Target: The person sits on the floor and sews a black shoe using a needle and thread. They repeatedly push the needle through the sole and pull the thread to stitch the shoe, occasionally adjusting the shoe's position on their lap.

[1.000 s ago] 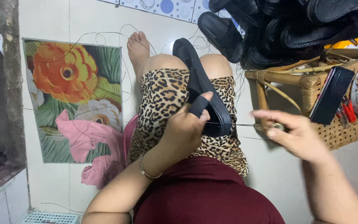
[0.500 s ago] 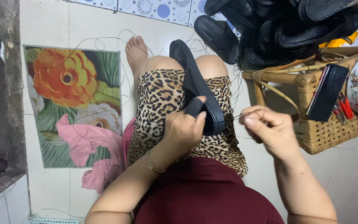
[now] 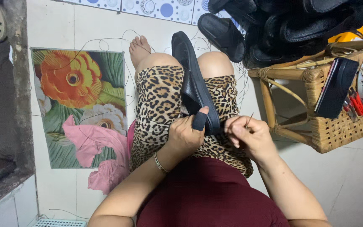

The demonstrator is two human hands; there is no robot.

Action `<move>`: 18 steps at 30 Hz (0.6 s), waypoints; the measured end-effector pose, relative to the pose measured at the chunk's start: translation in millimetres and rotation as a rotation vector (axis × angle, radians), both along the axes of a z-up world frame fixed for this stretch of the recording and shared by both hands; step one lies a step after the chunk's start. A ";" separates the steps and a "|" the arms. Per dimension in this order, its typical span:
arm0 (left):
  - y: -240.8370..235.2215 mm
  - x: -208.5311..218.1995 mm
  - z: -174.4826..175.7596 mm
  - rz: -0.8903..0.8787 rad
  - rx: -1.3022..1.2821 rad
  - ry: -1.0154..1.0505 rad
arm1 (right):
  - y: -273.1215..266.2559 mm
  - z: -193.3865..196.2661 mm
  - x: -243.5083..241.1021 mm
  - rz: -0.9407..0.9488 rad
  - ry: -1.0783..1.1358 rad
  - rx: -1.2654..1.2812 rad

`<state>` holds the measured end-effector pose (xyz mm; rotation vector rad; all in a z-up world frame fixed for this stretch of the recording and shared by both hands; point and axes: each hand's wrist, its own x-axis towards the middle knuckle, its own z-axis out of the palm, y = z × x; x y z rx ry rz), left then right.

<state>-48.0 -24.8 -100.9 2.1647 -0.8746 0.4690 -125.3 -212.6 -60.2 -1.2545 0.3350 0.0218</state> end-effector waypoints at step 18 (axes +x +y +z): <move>49.3 16.5 98.1 -0.273 -0.886 1.269 | 42.9 46.0 29.7 0.234 -0.406 -0.637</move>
